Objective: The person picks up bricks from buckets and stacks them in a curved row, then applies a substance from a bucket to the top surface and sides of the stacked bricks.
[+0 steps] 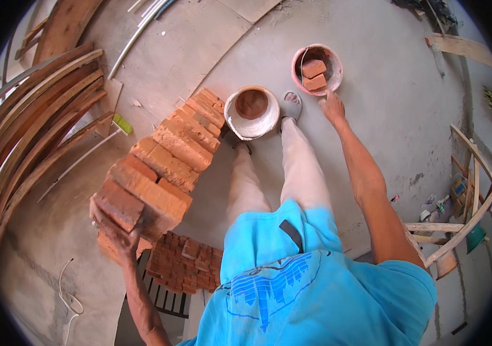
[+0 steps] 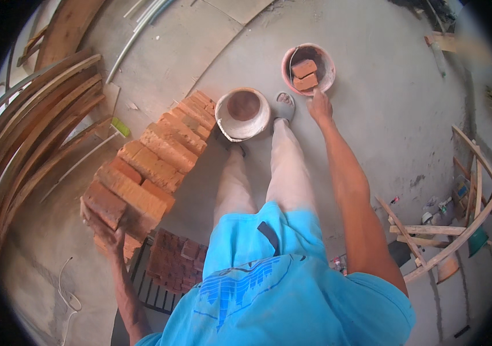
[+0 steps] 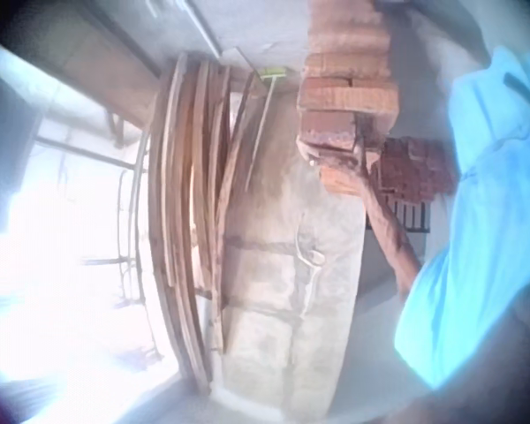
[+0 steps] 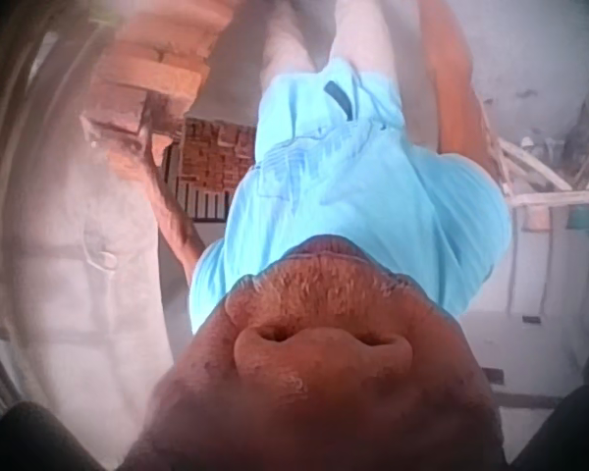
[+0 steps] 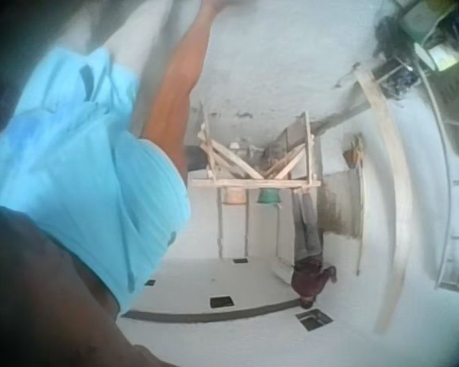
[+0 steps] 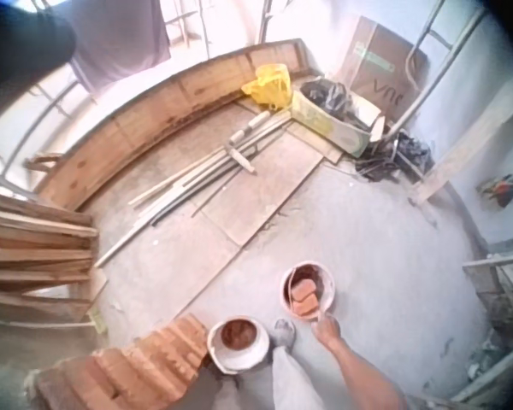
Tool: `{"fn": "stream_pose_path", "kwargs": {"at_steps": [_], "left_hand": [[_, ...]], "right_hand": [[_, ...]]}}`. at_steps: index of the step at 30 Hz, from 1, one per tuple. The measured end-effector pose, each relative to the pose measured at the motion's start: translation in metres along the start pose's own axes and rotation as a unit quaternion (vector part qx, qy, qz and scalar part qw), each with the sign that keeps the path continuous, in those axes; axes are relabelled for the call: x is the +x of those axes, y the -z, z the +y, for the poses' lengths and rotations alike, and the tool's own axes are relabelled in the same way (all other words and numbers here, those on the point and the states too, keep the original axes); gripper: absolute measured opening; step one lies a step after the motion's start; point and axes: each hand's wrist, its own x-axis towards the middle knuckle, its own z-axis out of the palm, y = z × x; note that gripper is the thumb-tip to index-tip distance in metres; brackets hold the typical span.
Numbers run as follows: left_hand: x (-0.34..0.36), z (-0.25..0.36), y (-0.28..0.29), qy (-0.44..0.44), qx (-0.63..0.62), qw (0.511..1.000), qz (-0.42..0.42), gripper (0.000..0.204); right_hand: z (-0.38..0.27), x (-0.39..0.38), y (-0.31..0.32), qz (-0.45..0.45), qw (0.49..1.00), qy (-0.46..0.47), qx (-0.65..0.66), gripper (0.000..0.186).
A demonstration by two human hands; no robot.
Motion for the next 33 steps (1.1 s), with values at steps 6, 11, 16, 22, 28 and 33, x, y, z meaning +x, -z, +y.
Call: {"fn": "stream_pose_path", "kwargs": {"at_steps": [6, 11, 16, 22, 28, 33], "left_hand": [[-0.022, -0.013, 0.001, 0.024, 0.038, 0.999, -0.01, 0.121], [-0.046, -0.012, 0.011, 0.037, 0.053, 0.998, -0.011, 0.121], [-0.056, -0.009, 0.013, 0.056, 0.06, 0.997, -0.015, 0.12], [-0.052, -0.008, 0.009, 0.07, 0.05, 0.996, -0.013, 0.12], [-0.04, -0.012, 0.002, 0.07, 0.03, 0.997, -0.001, 0.119], [-0.024, -0.016, -0.006, 0.056, 0.015, 0.998, 0.011, 0.118]], "right_hand": [[-0.006, 0.119, -0.02, 0.035, 0.99, -0.12, 0.07, 0.051], [0.004, 0.19, -0.031, -0.101, 0.975, -0.192, 0.041, 0.068], [0.011, 0.213, -0.056, -0.051, 0.971, -0.23, -0.05, 0.073], [0.026, 0.229, -0.068, -0.051, 0.965, -0.243, -0.081, 0.078], [0.065, 0.247, -0.085, -0.08, 0.973, -0.199, -0.088, 0.079], [0.086, 0.239, -0.081, -0.068, 0.979, -0.187, -0.048, 0.074]]}}
